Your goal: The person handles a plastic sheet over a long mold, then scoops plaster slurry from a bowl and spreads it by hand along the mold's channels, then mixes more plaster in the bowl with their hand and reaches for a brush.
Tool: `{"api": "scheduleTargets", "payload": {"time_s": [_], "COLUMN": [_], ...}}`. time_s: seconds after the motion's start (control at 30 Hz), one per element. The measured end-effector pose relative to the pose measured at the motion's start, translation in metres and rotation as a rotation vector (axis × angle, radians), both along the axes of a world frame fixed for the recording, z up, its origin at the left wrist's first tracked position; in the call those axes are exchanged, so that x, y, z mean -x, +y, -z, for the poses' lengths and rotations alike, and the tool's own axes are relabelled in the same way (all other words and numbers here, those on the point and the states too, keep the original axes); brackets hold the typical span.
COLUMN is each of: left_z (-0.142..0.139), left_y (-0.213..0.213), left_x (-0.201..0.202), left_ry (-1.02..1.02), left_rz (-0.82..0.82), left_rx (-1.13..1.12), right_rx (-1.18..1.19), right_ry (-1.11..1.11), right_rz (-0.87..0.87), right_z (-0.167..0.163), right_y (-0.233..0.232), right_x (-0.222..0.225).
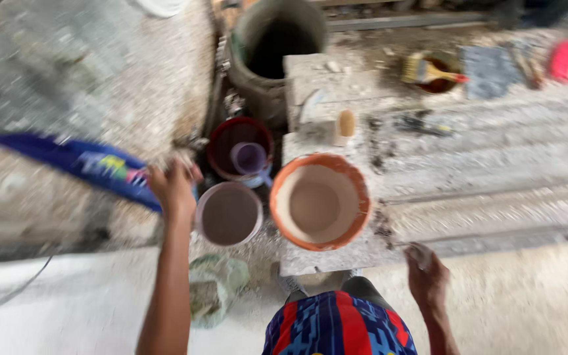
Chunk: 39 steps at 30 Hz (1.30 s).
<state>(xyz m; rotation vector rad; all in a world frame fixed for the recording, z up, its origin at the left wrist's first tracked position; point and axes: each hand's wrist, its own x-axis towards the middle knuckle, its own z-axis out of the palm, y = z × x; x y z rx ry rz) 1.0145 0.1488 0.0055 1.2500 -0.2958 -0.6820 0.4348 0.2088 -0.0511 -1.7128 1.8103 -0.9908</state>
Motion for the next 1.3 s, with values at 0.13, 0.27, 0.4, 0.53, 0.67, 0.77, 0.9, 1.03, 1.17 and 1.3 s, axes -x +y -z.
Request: {"api": "scheduleTargets", "payload": {"time_s": [0.13,0.27,0.4,0.53,0.67,0.77,0.9,1.03,1.17,1.3], "left_z": [0.02,0.017,0.012,0.015,0.028,0.045,0.074,0.1,0.124,0.152], "left_y": [0.076,0.103,0.092,0.074,0.063,0.063,0.069,0.055,0.013,-0.044], "left_x": [0.193,0.327,0.374,0.389,0.412,0.446,0.504,0.538,0.536,0.512], "left_ry": [-0.377,-0.742,-0.815,-0.611,-0.521,-0.555,-0.324,-0.307,-0.432,-0.505], "left_rz": [0.573,0.918,0.999,1.116,1.087,1.073,1.035,0.916,0.692,0.45], "left_rx": [-0.304,-0.106,-0.021,-0.141,-0.32,-0.523,-0.475,-0.614,-0.596,-0.638], "right_rx": [-0.269,-0.521,-0.57,-0.562,-0.414,-0.202,-0.247,-0.509,-0.317,-0.132], "right_ry": [-0.458,-0.64,-0.54,-0.533,-0.092,0.261,0.408,0.653,0.656,0.745], "right_rz": [-0.044,-0.253,-0.331,-0.25,-0.504,-0.817,-0.941,-0.853,-0.917,-1.033], "right_z": [-0.002,-0.025,-0.053,-0.052,-0.007,0.037,0.066,0.06,0.051,0.053], "right_y": [0.01,0.013,0.012,0.008,-0.003,-0.016,-0.038,-0.079,-0.144,-0.207], "right_x": [-0.007,-0.021,-0.022,0.009,0.058,0.092,0.12,0.115,0.071,0.015]}}
